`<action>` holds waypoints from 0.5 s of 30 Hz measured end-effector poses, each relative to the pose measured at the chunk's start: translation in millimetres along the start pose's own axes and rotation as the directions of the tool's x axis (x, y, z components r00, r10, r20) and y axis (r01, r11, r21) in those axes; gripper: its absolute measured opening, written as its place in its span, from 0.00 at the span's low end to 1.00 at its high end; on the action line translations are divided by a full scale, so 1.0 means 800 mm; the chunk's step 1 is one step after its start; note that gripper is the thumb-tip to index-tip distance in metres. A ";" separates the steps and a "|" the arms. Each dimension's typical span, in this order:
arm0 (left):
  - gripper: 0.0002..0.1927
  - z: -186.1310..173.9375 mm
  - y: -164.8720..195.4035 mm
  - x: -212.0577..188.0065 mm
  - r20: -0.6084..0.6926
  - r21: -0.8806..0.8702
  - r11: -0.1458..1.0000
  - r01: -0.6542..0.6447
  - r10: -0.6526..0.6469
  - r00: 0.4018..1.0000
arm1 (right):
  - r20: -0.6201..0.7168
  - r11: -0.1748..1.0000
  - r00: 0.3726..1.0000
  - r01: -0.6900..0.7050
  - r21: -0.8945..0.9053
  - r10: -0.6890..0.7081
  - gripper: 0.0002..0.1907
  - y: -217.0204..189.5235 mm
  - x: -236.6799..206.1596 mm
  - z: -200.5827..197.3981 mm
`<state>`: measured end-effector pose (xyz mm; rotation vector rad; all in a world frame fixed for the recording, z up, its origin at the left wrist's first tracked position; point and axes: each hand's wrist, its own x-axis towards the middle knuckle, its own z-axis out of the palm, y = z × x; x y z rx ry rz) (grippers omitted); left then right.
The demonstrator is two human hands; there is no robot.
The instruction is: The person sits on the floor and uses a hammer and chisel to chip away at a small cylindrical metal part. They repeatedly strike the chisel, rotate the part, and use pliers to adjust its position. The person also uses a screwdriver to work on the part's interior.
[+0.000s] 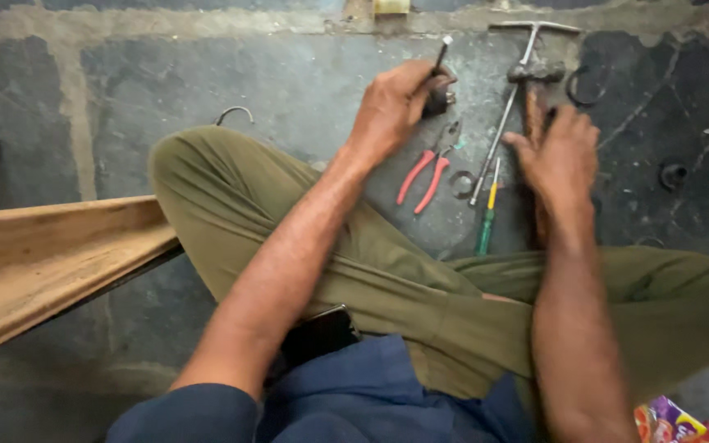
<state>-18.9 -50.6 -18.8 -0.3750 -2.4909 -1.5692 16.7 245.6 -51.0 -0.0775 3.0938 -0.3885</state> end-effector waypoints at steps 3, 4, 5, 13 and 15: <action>0.06 -0.001 0.003 0.003 -0.015 0.001 1.000 -0.032 0.032 0.999 | -0.028 0.997 0.999 -0.039 0.071 0.041 0.31 -0.004 0.002 0.012; 0.07 -0.001 0.003 0.004 -0.012 -0.007 1.000 -0.027 0.027 1.000 | -0.079 0.995 0.996 -0.033 0.091 0.040 0.29 -0.013 0.005 0.007; 0.07 -0.001 0.003 0.003 -0.011 -0.015 1.000 -0.017 0.017 1.000 | -0.125 0.994 0.992 -0.022 0.110 0.036 0.26 -0.025 0.006 -0.004; 0.06 0.002 -0.008 -0.001 -0.012 0.052 0.996 -0.071 0.071 0.997 | -0.208 0.835 0.978 0.101 0.541 0.016 0.24 -0.156 -0.070 -0.192; 0.07 0.001 -0.005 -0.003 -0.004 0.021 0.998 -0.062 0.063 0.998 | -0.331 0.869 0.935 0.267 0.416 -0.129 0.25 -0.169 -0.076 -0.210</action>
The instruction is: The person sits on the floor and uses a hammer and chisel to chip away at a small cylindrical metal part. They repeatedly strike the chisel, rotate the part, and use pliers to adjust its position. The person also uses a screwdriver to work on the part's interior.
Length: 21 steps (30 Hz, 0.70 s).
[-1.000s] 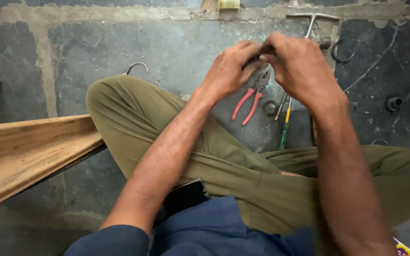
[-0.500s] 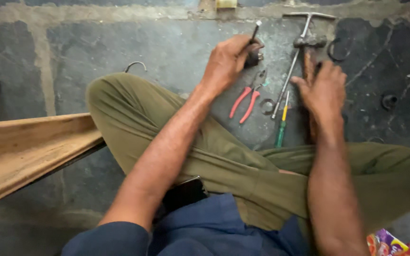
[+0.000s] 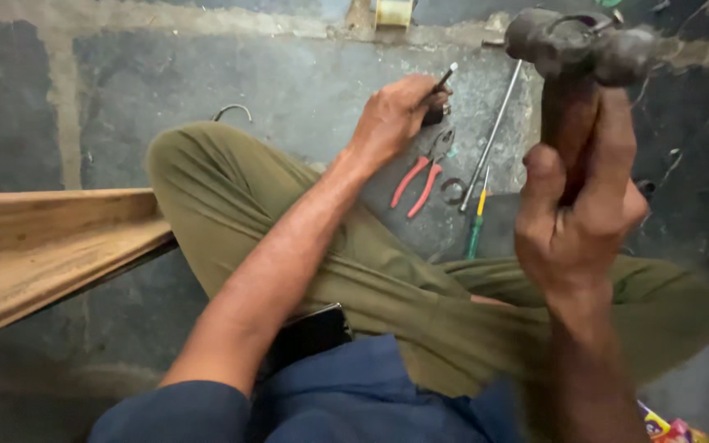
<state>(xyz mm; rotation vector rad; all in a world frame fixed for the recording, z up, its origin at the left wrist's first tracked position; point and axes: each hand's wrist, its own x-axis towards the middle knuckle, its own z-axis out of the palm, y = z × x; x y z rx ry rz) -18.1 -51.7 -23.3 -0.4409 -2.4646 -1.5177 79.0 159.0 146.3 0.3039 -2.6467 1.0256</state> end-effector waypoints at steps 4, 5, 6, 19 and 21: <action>0.07 -0.006 0.008 0.000 0.019 -0.003 0.999 0.038 -0.038 0.999 | 0.112 0.953 0.971 0.230 -0.196 -0.211 0.26 -0.002 0.022 0.020; 0.07 -0.006 0.009 0.000 0.027 0.034 0.997 0.073 -0.074 0.997 | 0.177 0.948 0.965 0.230 -0.220 -0.193 0.26 -0.003 0.029 0.024; 0.06 -0.007 0.009 -0.001 0.021 0.023 0.998 0.059 -0.059 0.998 | 0.243 0.944 0.955 0.228 -0.241 -0.168 0.27 -0.009 0.033 0.025; 0.07 -0.005 0.009 -0.003 0.050 -0.003 1.000 0.009 -0.009 0.999 | 0.231 0.966 0.972 0.109 -0.236 -0.053 0.26 -0.050 0.057 0.016; 0.08 -0.005 0.009 -0.004 0.030 0.006 1.000 -0.025 0.025 0.999 | 0.197 0.961 0.970 0.182 -0.207 -0.141 0.26 -0.056 0.060 0.008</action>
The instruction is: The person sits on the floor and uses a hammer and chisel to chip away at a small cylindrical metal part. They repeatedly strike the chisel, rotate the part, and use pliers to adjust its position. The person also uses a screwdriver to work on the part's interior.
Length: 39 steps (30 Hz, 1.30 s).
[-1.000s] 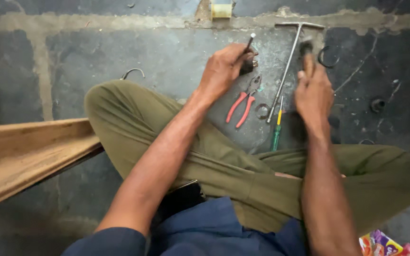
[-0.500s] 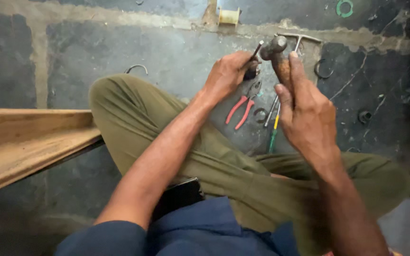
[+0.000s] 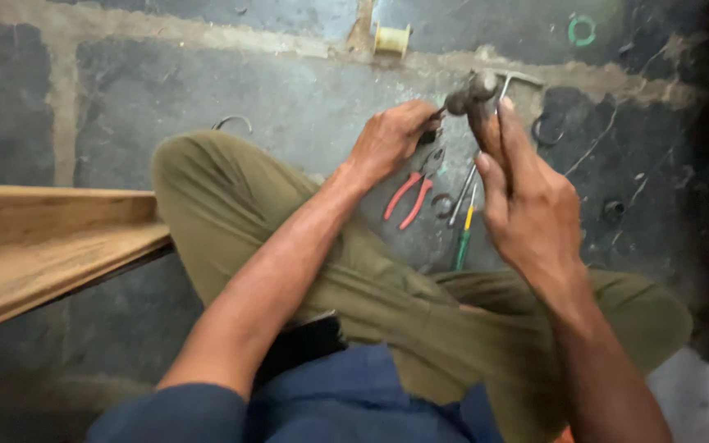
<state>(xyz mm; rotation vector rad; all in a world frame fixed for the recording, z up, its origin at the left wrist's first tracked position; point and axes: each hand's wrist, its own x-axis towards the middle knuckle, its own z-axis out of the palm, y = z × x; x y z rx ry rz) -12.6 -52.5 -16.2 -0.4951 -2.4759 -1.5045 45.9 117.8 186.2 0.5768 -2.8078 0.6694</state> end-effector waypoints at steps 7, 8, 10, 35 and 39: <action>0.07 -0.001 -0.001 -0.001 0.020 0.008 1.000 0.007 -0.007 1.000 | -0.014 0.994 0.994 -0.110 0.014 0.111 0.25 0.015 -0.030 -0.024; 0.07 -0.003 0.001 -0.001 0.014 0.000 1.000 0.003 -0.003 1.000 | 0.023 0.992 0.991 -0.129 0.002 0.129 0.26 0.019 -0.034 -0.007; 0.07 -0.007 0.006 0.000 0.033 0.004 1.000 0.013 -0.013 0.999 | 0.088 0.986 0.982 -0.165 -0.030 0.167 0.30 0.025 -0.036 0.021; 0.08 -0.005 0.005 0.004 0.058 0.117 0.992 0.046 -0.053 0.997 | -0.387 0.894 0.860 -0.158 0.418 0.333 0.29 0.023 -0.074 0.031; 0.07 -0.007 0.012 0.008 0.027 0.079 0.997 0.007 -0.010 1.000 | -0.180 0.998 0.983 -0.031 0.060 0.042 0.30 0.069 -0.077 0.072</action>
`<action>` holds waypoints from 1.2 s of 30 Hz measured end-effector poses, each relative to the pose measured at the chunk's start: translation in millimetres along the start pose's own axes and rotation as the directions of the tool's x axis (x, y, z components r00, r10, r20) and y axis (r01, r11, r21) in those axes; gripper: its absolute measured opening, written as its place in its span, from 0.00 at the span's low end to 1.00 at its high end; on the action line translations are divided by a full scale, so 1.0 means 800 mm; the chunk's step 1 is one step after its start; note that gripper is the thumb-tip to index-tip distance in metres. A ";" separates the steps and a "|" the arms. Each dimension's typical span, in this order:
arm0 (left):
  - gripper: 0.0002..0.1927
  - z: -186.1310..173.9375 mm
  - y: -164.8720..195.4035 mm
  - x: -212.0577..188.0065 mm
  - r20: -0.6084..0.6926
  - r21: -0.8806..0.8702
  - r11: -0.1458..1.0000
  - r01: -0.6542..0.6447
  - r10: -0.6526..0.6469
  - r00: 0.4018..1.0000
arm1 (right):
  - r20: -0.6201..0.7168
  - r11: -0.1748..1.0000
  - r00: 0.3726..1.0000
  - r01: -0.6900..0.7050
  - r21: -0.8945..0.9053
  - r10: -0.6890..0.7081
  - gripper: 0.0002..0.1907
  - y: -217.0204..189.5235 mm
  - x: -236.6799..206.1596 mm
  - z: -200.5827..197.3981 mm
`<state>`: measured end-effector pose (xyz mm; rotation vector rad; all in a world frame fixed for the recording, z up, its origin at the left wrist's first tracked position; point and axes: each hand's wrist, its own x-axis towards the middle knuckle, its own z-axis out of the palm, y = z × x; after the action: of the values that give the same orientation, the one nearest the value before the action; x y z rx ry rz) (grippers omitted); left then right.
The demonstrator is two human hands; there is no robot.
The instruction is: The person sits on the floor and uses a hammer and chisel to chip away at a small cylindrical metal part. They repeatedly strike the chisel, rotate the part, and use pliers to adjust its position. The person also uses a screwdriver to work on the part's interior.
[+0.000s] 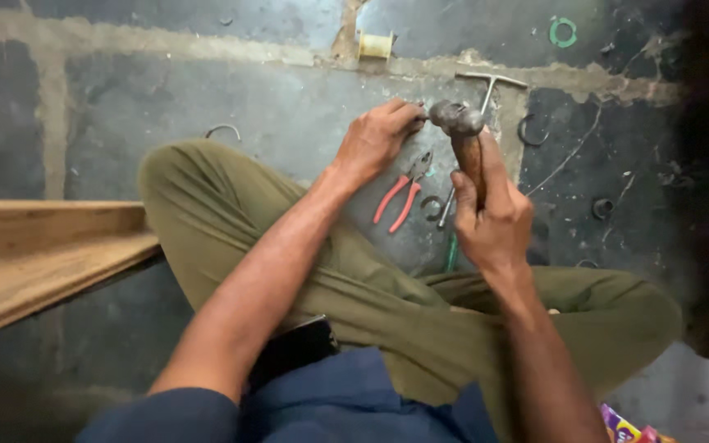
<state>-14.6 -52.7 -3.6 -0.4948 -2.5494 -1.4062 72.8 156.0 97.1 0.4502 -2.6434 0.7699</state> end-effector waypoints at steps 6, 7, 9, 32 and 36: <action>0.16 -0.002 0.006 -0.009 0.055 0.070 0.998 -0.001 -0.002 0.998 | 0.062 0.977 0.990 -0.115 -0.178 0.128 0.28 0.089 0.014 0.030; 0.23 -0.002 0.004 -0.011 0.031 0.102 0.995 -0.009 0.006 0.999 | 0.072 0.970 0.988 -0.117 -0.213 0.135 0.28 0.102 0.017 0.036; 0.33 0.001 -0.003 -0.011 0.032 0.177 0.984 0.010 -0.015 0.999 | 0.110 0.943 0.968 -0.190 -0.273 0.227 0.27 0.123 0.009 0.047; 0.32 0.046 -0.034 0.004 0.143 0.090 0.919 0.384 -0.394 0.908 | 0.367 0.959 0.889 -0.280 -0.034 0.272 0.09 0.087 -0.011 0.079; 0.29 0.032 -0.012 0.009 0.264 -0.132 0.873 0.470 -0.426 0.865 | 0.330 0.988 0.934 -0.152 0.016 0.138 0.12 0.076 -0.006 0.058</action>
<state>-25.0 -34.5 -22.1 -0.0799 -2.8559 -1.8637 42.1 179.5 31.1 0.4293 -3.0040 0.8604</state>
